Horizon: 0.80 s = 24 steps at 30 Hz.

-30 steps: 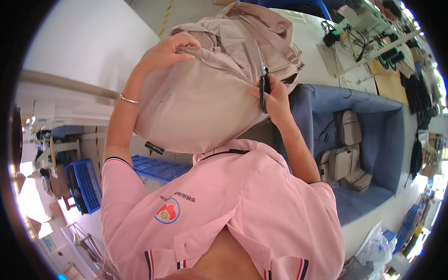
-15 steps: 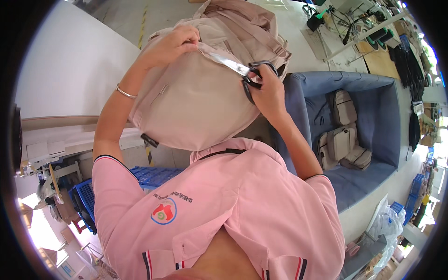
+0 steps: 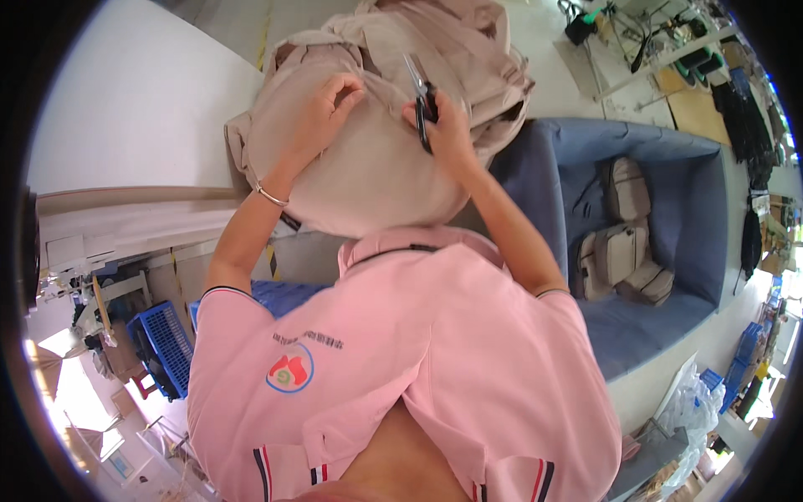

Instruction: Trimming loose threads from backpacks using scissors.

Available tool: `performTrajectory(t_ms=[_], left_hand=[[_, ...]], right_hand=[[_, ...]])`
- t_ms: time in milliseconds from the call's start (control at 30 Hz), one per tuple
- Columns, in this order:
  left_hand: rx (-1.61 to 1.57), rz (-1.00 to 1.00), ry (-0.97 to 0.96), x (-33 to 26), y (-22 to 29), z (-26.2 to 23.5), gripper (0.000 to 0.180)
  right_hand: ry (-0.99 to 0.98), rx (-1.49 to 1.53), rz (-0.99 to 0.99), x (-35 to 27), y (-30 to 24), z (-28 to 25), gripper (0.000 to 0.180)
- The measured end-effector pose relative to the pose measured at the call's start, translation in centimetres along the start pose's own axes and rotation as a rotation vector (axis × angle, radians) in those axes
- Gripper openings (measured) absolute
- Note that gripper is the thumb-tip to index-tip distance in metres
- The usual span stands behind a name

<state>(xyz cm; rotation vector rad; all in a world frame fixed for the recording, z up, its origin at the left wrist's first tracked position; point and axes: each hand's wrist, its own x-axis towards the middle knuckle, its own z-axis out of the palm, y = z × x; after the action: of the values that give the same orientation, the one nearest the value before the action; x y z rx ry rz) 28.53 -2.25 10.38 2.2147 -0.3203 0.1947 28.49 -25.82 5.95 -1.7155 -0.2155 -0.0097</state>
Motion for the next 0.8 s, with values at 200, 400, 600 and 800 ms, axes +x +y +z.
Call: performTrajectory(t_ms=[200,400,600,800], left_hand=[[0.356,0.458,0.01,1.5,-0.8,-0.5,0.024],[0.357,0.427,-0.31,4.4,-1.5,-0.8,0.022],[0.38,0.406,-0.329,4.9,-1.6,-0.6,0.014],[0.217,0.327,-0.487,6.4,0.2,-2.6,0.013]], right_hand=[[-0.039,-0.376,-0.047,-1.2,-3.6,-0.9,0.025],[-0.132,-0.624,-0.119,-0.6,-2.7,0.5,0.024],[-0.147,-0.46,0.017,1.2,-2.3,-0.3,0.024],[-0.207,0.365,0.352,0.9,-2.3,-2.4,0.026]])
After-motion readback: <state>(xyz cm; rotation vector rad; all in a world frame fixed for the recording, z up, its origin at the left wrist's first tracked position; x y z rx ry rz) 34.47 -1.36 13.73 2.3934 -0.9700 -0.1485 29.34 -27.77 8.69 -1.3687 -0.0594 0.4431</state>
